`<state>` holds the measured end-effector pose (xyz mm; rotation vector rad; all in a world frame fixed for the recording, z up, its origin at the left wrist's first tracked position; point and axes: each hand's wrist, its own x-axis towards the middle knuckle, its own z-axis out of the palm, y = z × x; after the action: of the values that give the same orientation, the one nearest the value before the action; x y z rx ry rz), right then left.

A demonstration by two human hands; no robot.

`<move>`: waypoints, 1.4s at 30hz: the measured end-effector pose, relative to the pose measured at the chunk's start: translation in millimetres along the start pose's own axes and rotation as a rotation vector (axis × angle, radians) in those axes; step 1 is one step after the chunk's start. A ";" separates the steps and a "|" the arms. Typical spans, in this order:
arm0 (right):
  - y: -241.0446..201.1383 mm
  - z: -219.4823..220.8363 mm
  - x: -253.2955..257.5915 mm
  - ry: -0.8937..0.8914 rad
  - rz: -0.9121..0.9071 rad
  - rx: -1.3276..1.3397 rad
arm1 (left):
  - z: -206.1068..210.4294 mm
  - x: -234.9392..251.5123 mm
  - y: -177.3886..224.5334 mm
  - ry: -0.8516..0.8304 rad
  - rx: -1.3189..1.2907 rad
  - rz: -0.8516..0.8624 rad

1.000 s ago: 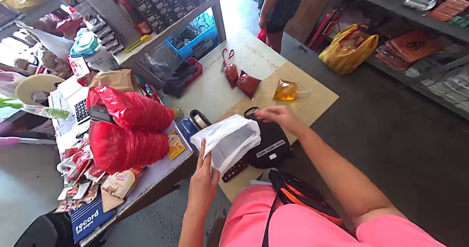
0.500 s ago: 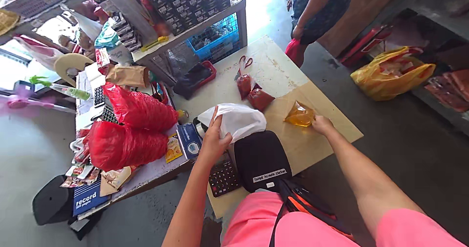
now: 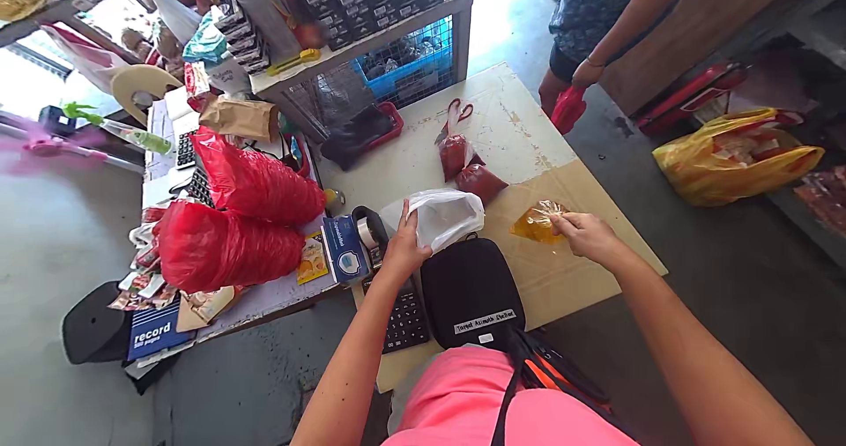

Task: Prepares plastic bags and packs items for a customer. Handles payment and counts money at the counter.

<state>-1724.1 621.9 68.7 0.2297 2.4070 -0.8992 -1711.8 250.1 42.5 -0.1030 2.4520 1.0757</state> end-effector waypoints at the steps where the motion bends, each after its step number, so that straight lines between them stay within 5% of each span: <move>1: -12.3 -0.3 -11.9 0.006 -0.038 0.087 | 1.2 -0.5 -1.7 -0.001 -0.022 -0.002; 9: -101.9 37.5 -19.1 -0.288 -0.223 0.545 | 17.2 -8.7 3.9 -0.050 -0.390 0.032; 14: -127.5 84.3 40.5 -0.409 -0.307 0.092 | 18.9 -19.7 9.4 -0.124 -0.478 0.103; 22: -113.8 113.1 90.5 -0.137 -0.437 -0.606 | -13.2 -24.2 -32.5 0.118 -0.203 0.179; 28: -106.0 108.0 95.8 -0.109 -0.284 -0.532 | -0.2 -20.8 -22.6 0.109 -0.179 0.156; 34: -133.0 51.8 125.3 0.111 -0.474 -0.335 | 3.2 -15.1 4.4 0.053 -0.166 0.170; 42: -119.5 66.9 235.2 -0.179 -0.568 -0.787 | 1.8 -18.0 6.0 0.037 -0.099 0.141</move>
<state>-1930.8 480.0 -37.2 -0.8186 2.4770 -0.1065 -1696.5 253.6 53.3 0.0200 2.4695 1.2661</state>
